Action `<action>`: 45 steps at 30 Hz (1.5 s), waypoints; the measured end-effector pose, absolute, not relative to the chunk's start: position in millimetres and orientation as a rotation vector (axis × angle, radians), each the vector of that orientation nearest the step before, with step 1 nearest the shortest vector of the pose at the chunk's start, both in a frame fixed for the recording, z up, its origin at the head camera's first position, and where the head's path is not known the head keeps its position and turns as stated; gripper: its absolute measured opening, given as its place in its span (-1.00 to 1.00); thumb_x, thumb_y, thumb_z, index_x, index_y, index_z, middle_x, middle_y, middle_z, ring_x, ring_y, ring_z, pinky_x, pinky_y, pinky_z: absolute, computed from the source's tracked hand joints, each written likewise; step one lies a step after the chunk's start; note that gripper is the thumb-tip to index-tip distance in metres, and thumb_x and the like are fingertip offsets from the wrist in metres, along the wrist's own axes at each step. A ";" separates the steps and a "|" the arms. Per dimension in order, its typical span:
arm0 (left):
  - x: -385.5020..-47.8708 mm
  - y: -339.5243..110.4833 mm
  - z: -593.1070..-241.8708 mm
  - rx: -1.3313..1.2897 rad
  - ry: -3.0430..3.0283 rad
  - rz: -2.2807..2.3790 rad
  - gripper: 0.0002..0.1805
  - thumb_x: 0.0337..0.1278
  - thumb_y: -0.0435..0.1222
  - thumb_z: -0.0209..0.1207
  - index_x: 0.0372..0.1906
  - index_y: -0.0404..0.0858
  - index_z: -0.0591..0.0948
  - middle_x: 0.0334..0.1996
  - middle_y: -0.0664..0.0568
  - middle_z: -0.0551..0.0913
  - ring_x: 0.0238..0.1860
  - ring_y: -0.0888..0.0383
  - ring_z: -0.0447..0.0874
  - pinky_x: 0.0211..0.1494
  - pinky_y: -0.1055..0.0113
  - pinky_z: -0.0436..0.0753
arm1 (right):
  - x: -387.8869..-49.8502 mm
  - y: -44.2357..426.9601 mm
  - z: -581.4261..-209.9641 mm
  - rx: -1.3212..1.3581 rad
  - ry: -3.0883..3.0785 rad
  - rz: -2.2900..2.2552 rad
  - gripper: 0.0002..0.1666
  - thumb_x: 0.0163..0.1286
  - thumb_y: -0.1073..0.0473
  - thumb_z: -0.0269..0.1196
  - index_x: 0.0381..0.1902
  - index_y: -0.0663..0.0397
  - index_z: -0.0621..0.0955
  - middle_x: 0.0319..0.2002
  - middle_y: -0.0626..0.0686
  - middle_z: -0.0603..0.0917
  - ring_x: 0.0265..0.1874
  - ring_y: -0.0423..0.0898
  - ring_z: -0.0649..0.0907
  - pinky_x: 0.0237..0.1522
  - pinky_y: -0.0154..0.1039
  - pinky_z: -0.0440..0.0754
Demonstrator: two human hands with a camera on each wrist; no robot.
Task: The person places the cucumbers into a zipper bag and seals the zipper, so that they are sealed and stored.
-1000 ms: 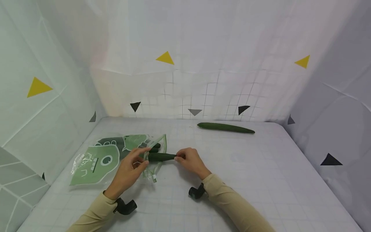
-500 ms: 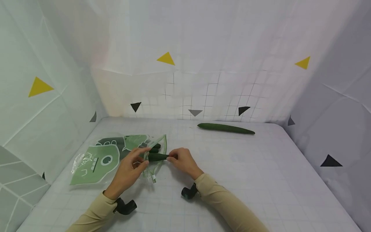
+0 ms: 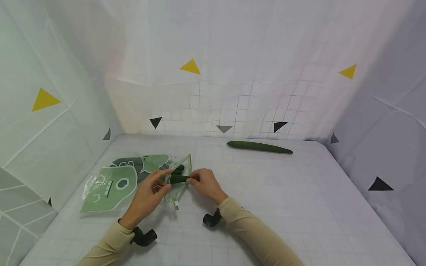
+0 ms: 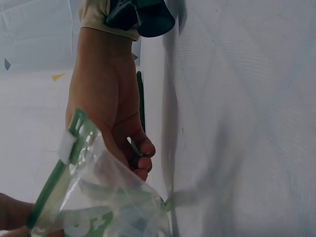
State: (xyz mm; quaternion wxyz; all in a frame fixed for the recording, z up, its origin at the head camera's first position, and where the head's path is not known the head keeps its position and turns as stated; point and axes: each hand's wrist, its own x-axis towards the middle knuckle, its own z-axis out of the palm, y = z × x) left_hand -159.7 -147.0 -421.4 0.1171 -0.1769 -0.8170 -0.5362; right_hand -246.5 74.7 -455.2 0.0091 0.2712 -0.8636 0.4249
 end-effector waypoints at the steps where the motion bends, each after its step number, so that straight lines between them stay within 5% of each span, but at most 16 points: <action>1: -159.7 -147.1 -421.5 -0.517 -2.391 -1.568 -0.52 0.41 -0.42 0.29 0.37 -0.16 0.60 0.13 -0.16 0.57 -0.21 0.14 0.65 -0.13 0.21 0.69 | -247.0 74.3 -455.5 0.848 -2.697 1.328 -0.88 0.48 0.26 0.36 -0.16 0.19 0.80 -0.36 -0.07 0.75 -0.44 -0.22 0.65 -0.35 -0.21 0.63; 35: -160.0 -148.5 -420.9 -0.515 -2.395 -1.580 -0.51 0.39 -0.44 0.30 0.36 -0.16 0.60 0.09 0.04 0.58 -0.19 0.15 0.65 -0.14 0.19 0.70 | -255.1 44.2 -458.1 0.856 -2.657 1.397 -0.80 0.49 0.26 0.35 -0.08 0.30 0.79 -0.27 0.05 0.78 -0.41 -0.20 0.69 -0.37 -0.25 0.66; 45: -160.0 -148.2 -419.9 -0.521 -2.394 -1.575 -0.52 0.40 -0.43 0.28 0.37 -0.15 0.60 0.15 -0.16 0.57 -0.18 0.13 0.66 -0.13 0.20 0.70 | -258.2 34.9 -461.5 0.884 -2.659 1.327 -0.88 0.47 0.27 0.36 -0.21 0.21 0.80 -0.36 0.00 0.77 -0.47 -0.23 0.65 -0.40 -0.28 0.63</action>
